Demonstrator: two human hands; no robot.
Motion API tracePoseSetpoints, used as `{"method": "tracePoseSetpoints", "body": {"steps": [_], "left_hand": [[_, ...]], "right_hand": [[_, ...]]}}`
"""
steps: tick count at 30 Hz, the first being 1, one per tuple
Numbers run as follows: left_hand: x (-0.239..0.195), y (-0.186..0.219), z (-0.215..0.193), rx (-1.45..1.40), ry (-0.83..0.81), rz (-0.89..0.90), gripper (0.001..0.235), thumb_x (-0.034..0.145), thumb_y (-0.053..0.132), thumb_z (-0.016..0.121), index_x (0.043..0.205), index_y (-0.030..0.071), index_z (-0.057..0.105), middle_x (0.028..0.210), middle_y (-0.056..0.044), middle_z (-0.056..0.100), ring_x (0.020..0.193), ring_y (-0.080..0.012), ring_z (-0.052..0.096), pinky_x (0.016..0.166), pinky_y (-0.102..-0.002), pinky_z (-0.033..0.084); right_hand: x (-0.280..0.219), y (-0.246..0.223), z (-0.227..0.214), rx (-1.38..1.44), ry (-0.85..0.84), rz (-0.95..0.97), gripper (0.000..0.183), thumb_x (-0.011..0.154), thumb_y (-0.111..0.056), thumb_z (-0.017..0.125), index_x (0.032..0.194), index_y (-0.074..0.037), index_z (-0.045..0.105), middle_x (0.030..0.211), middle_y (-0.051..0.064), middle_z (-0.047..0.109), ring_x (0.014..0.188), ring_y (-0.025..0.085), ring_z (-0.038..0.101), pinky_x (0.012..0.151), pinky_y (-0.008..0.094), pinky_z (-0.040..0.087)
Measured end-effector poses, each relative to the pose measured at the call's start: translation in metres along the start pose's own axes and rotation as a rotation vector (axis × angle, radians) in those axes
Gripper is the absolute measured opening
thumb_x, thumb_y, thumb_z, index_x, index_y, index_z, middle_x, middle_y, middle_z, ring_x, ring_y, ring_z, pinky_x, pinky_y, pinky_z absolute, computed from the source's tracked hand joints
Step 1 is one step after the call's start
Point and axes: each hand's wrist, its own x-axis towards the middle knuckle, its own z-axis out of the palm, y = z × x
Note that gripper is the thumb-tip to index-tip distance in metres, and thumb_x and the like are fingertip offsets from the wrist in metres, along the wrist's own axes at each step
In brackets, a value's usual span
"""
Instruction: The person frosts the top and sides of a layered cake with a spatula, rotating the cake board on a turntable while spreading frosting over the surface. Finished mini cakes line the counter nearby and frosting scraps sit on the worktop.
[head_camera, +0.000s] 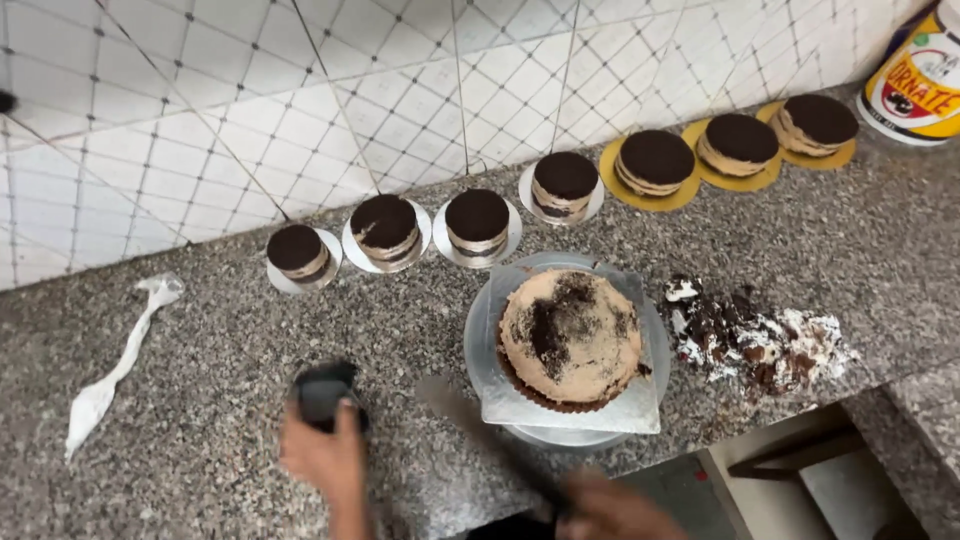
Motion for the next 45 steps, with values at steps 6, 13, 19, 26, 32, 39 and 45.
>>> {"method": "tracePoseSetpoints", "body": {"steps": [6,13,19,26,32,39,45], "left_hand": [[-0.183,0.035,0.053,-1.027,-0.801,-0.242,0.044,0.091,0.011,0.064,0.134,0.005,0.055,0.121,-0.014,0.064,0.108,-0.0241,0.066,0.096,-0.042,0.052],[-0.218,0.076,0.067,-1.121,-1.226,-0.631,0.049,0.101,0.039,0.06,0.139,0.008,0.055,0.121,-0.014,0.067,0.103,-0.0217,0.066,0.092,-0.038,0.053],[-0.222,0.123,0.018,-1.093,-1.109,-0.677,0.041,0.103,0.035,0.056,0.135,0.012,0.043,0.126,-0.008,0.062,0.107,-0.0201,0.068,0.095,-0.04,0.056],[-0.233,0.105,0.038,-1.319,-1.042,-0.597,0.034,0.1,0.016,0.059,0.131,0.008,0.046,0.122,-0.01,0.063,0.103,-0.0181,0.068,0.08,-0.033,0.061],[-0.231,0.102,0.047,-1.411,-0.97,-0.506,0.029,0.101,0.012,0.06,0.128,0.004,0.051,0.116,-0.007,0.069,0.094,-0.0138,0.069,0.071,-0.028,0.061],[-0.219,0.1,0.039,-1.362,-0.969,-0.518,0.027,0.101,0.011,0.06,0.126,0.005,0.052,0.111,-0.008,0.071,0.09,-0.0128,0.07,0.068,-0.026,0.061],[-0.207,0.096,0.044,-1.424,-0.948,-0.502,0.021,0.102,0.012,0.059,0.12,0.005,0.053,0.105,-0.007,0.072,0.085,-0.0117,0.07,0.066,-0.025,0.06]], "right_hand": [[-0.022,-0.153,-0.122,-0.123,0.288,-0.366,0.045,0.096,-0.006,0.06,0.14,-0.003,0.051,0.112,0.02,0.071,0.09,0.028,0.074,0.078,0.043,0.063],[0.005,-0.319,-0.07,-1.981,0.056,-0.625,0.067,0.085,-0.011,0.063,0.146,-0.038,0.057,0.146,-0.01,0.065,0.106,0.015,0.07,0.077,0.033,0.056],[0.02,-0.382,0.061,-2.616,-0.465,-0.358,0.03,0.087,-0.018,0.075,0.117,-0.02,0.071,0.113,-0.002,0.069,0.109,0.023,0.063,0.086,0.037,0.053],[0.04,-0.386,0.084,-2.819,-0.569,-0.194,0.013,0.093,-0.013,0.077,0.105,-0.014,0.072,0.096,0.007,0.074,0.092,0.019,0.069,0.077,0.031,0.056],[0.04,-0.385,0.088,-2.707,-0.536,-0.059,0.003,0.094,-0.013,0.076,0.095,-0.011,0.077,0.094,0.004,0.076,0.094,0.021,0.07,0.079,0.033,0.057],[0.03,-0.377,0.1,-2.681,-0.694,0.037,0.011,0.094,-0.014,0.076,0.098,-0.004,0.075,0.097,0.012,0.075,0.096,0.029,0.071,0.085,0.041,0.055],[0.024,-0.365,0.096,-2.694,-0.717,0.021,0.011,0.094,-0.013,0.076,0.098,-0.003,0.075,0.096,0.017,0.075,0.092,0.03,0.071,0.078,0.04,0.055]]}}
